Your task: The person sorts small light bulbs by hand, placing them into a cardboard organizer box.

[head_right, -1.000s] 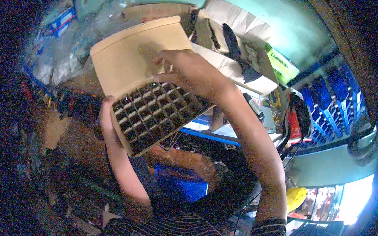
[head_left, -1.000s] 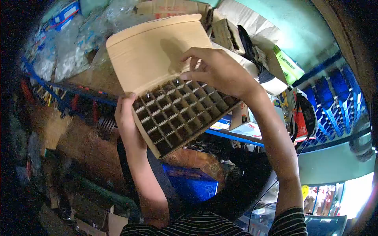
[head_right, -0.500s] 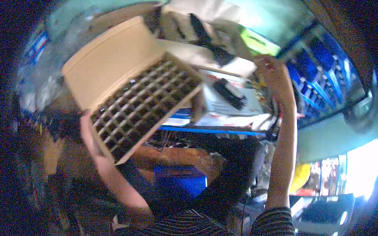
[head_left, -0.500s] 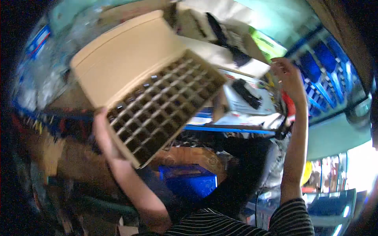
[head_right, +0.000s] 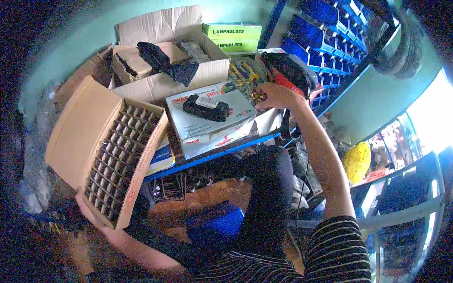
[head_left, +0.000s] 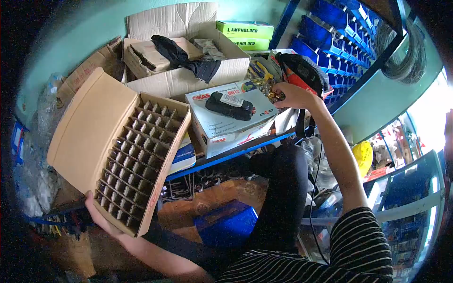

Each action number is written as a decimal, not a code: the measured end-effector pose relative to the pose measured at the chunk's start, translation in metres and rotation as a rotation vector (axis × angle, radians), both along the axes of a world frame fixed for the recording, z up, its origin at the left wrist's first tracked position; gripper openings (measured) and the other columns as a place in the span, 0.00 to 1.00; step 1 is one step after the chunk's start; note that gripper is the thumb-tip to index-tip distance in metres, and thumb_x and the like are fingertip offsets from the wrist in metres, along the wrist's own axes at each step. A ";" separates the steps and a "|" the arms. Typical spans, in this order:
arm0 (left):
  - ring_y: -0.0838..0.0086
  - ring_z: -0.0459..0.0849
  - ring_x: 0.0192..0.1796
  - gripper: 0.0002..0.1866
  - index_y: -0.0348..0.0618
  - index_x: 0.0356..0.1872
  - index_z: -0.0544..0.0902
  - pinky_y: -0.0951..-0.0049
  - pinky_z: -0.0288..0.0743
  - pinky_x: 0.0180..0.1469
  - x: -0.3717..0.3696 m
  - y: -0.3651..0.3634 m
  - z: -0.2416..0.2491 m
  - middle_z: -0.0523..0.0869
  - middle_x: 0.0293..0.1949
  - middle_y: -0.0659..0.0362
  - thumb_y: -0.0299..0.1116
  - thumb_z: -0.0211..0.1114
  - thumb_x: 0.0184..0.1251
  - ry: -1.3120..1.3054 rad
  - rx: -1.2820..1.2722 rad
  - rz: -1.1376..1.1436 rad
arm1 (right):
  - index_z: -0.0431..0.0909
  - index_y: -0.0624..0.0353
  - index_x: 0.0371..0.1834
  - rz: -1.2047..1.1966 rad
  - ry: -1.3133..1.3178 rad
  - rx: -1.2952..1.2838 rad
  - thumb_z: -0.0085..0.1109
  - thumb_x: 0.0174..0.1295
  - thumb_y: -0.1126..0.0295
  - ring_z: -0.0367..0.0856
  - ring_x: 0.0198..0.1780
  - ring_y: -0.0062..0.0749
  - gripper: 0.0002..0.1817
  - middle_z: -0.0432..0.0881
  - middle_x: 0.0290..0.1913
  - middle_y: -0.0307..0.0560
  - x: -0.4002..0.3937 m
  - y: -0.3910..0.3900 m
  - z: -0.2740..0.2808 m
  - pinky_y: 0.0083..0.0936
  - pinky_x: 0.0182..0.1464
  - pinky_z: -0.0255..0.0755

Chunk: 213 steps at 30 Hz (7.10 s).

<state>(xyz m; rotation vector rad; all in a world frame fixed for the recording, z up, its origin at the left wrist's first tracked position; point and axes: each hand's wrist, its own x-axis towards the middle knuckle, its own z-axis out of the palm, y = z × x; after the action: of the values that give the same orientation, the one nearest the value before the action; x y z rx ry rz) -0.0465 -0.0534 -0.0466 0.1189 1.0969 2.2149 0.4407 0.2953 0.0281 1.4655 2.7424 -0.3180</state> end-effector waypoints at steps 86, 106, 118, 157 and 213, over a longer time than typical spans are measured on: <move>0.70 0.87 0.46 0.20 0.39 0.52 0.78 0.69 0.82 0.49 0.032 0.004 0.022 0.85 0.46 0.56 0.45 0.60 0.71 -0.059 0.095 0.023 | 0.80 0.60 0.53 0.915 0.340 0.148 0.63 0.69 0.64 0.87 0.49 0.42 0.15 0.86 0.46 0.51 -0.332 -0.096 0.049 0.37 0.52 0.79; 0.64 0.83 0.54 0.28 0.41 0.59 0.80 0.61 0.74 0.59 -0.011 -0.001 -0.010 0.84 0.52 0.56 0.51 0.64 0.67 -0.044 -0.126 0.109 | 0.74 0.60 0.66 0.011 0.175 0.133 0.53 0.77 0.52 0.81 0.46 0.32 0.25 0.81 0.48 0.49 -0.020 0.044 0.026 0.28 0.51 0.75; 0.61 0.84 0.52 0.28 0.39 0.60 0.78 0.60 0.77 0.56 0.009 0.000 0.007 0.85 0.54 0.52 0.51 0.61 0.69 -0.019 -0.057 0.032 | 0.73 0.59 0.64 0.114 0.167 0.168 0.57 0.73 0.51 0.76 0.64 0.56 0.26 0.77 0.59 0.65 0.001 0.042 -0.025 0.41 0.69 0.66; 0.70 0.87 0.43 0.18 0.41 0.50 0.79 0.67 0.81 0.46 0.029 0.005 0.027 0.85 0.45 0.57 0.45 0.60 0.70 -0.051 -0.010 0.081 | 0.77 0.59 0.48 0.998 0.053 0.238 0.64 0.65 0.70 0.83 0.51 0.47 0.11 0.77 0.49 0.51 -0.338 -0.085 0.086 0.42 0.50 0.77; 0.54 0.80 0.61 0.27 0.39 0.66 0.71 0.53 0.80 0.59 -0.024 -0.014 -0.016 0.79 0.60 0.45 0.48 0.52 0.78 0.573 -0.179 -0.010 | 0.77 0.60 0.62 0.177 0.395 -0.069 0.65 0.64 0.47 0.78 0.62 0.54 0.32 0.80 0.57 0.64 -0.032 0.058 -0.017 0.42 0.64 0.69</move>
<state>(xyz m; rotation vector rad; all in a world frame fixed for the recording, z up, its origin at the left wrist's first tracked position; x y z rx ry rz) -0.0702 -0.0677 -0.0622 0.7127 1.5823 2.1118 0.4084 0.3534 0.0112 1.2447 3.0940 -0.7609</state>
